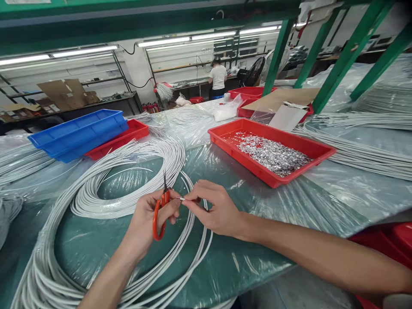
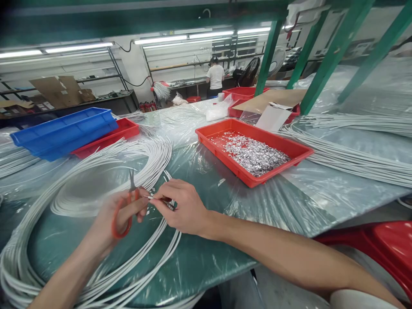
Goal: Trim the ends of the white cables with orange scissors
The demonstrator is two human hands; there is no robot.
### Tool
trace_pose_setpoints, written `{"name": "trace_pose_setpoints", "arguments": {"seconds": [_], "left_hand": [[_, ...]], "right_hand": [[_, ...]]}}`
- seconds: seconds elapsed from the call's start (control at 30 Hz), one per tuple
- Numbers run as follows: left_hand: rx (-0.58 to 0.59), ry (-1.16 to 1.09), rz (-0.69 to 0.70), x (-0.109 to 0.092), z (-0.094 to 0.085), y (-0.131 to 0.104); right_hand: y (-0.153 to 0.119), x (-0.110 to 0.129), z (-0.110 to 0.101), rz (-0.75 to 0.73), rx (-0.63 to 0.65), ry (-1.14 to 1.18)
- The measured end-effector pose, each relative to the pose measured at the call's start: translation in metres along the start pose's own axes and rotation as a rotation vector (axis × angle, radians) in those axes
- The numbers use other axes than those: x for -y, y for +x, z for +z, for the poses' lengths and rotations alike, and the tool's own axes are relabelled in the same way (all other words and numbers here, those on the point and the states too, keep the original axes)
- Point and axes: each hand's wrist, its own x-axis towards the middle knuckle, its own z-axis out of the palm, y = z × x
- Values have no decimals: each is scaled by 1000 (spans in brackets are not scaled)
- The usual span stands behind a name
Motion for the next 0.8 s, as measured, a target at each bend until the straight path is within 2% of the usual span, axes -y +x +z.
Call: {"name": "trace_pose_setpoints", "arguments": {"seconds": [0.5,0.8], "left_hand": [[5,37,19,-7,1,-1],[11,49,-35,-3,0,0]], "right_hand": [[0,1,2,67,-2,11],[-1,-4,3,-111,13,-131]]}}
